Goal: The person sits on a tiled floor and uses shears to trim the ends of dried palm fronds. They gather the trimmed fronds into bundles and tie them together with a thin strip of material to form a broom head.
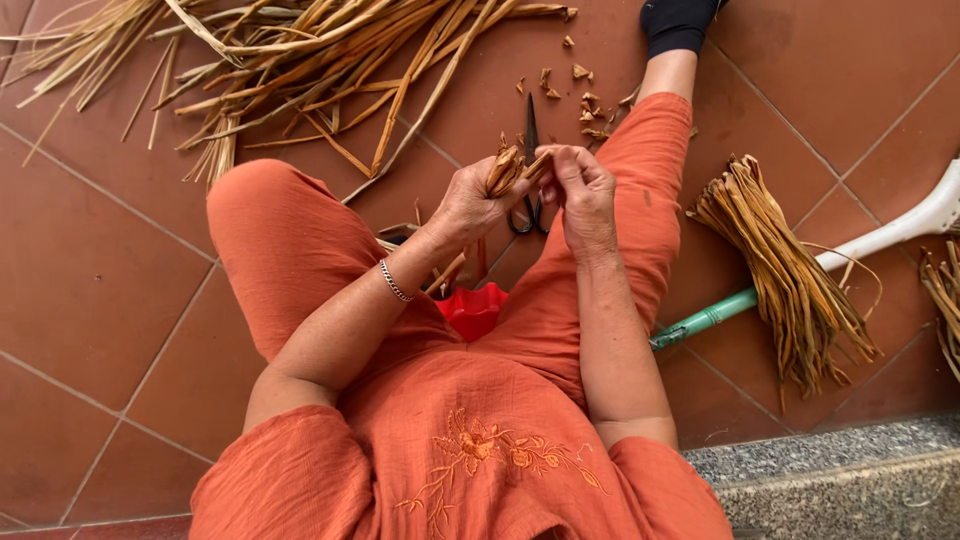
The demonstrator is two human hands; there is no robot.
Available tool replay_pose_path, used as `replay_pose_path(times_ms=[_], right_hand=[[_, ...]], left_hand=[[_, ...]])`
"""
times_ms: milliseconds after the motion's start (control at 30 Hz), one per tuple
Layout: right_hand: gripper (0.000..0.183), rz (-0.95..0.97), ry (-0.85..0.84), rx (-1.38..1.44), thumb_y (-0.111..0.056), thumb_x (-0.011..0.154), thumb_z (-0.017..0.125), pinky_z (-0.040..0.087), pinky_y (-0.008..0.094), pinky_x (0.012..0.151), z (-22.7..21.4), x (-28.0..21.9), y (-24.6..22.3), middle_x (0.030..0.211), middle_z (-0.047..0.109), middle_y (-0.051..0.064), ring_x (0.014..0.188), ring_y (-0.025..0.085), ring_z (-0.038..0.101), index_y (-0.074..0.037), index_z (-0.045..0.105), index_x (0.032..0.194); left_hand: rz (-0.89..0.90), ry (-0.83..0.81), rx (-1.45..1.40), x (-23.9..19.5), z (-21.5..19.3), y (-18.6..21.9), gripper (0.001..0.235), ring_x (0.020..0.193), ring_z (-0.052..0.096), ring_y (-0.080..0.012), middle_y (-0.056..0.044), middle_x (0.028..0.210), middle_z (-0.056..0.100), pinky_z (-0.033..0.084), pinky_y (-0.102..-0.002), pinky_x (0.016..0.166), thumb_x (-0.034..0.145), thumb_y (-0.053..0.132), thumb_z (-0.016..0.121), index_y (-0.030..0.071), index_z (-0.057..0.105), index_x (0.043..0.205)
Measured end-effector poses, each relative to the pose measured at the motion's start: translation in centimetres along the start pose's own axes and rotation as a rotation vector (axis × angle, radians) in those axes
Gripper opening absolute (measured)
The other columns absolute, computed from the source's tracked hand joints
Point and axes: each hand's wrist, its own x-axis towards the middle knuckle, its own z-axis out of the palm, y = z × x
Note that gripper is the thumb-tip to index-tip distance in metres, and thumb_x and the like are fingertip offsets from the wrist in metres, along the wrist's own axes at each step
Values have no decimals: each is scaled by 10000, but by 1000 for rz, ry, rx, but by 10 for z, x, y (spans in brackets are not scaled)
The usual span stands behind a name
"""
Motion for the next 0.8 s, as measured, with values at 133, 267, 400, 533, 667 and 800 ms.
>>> replay_pose_path(times_ms=[133,267,400,533,667,800], right_hand=[[304,261,129,-371,-358,1045,584,527,274,566,-8,36,39,808,680,26,640,116,607,-92,692,1145],[408,432,161,-1251,-260,855,807,515,457,933,-27,50,98,1152,647,137,1067,310,635,-98,641,1190],[656,612,166,-1412,-195,777,870,466,488,1052,-37,65,149,1362,500,237,1260,410,540,-54,503,1303],[645,564,145,-1563,-73,789,828,469,508,1048,-41,75,178,1374,500,264,1242,439,552,-43,485,1334],[648,557,175,-1507,-103,762,834,497,486,1031,-39,74,175,1349,532,244,1229,415,576,-33,494,1309],[717,563,283,-1166,-59,664,828,556,445,848,-21,65,153,1106,645,200,982,332,654,-18,479,1289]], left_hand=[[-199,-10,-252,9,-7,2,166,659,641,-65,23,755,642,570,-254,572,984,192,676,74,657,1099],[-232,38,-291,15,-20,-5,176,607,643,-79,-10,722,663,527,-259,509,1020,210,679,40,698,1063],[-151,101,-446,22,-37,-17,180,646,701,-116,-23,767,663,557,-260,533,1037,184,691,7,703,1070],[-233,152,-560,28,-50,-24,198,669,738,-144,-24,802,706,617,-272,571,998,172,687,11,698,1111],[-295,160,-586,29,-54,-22,190,678,756,-157,-39,797,711,619,-279,562,996,162,672,12,711,1107],[-229,193,-491,26,-57,-23,143,714,757,-147,-68,797,750,627,-266,611,979,89,677,-11,748,1051]])
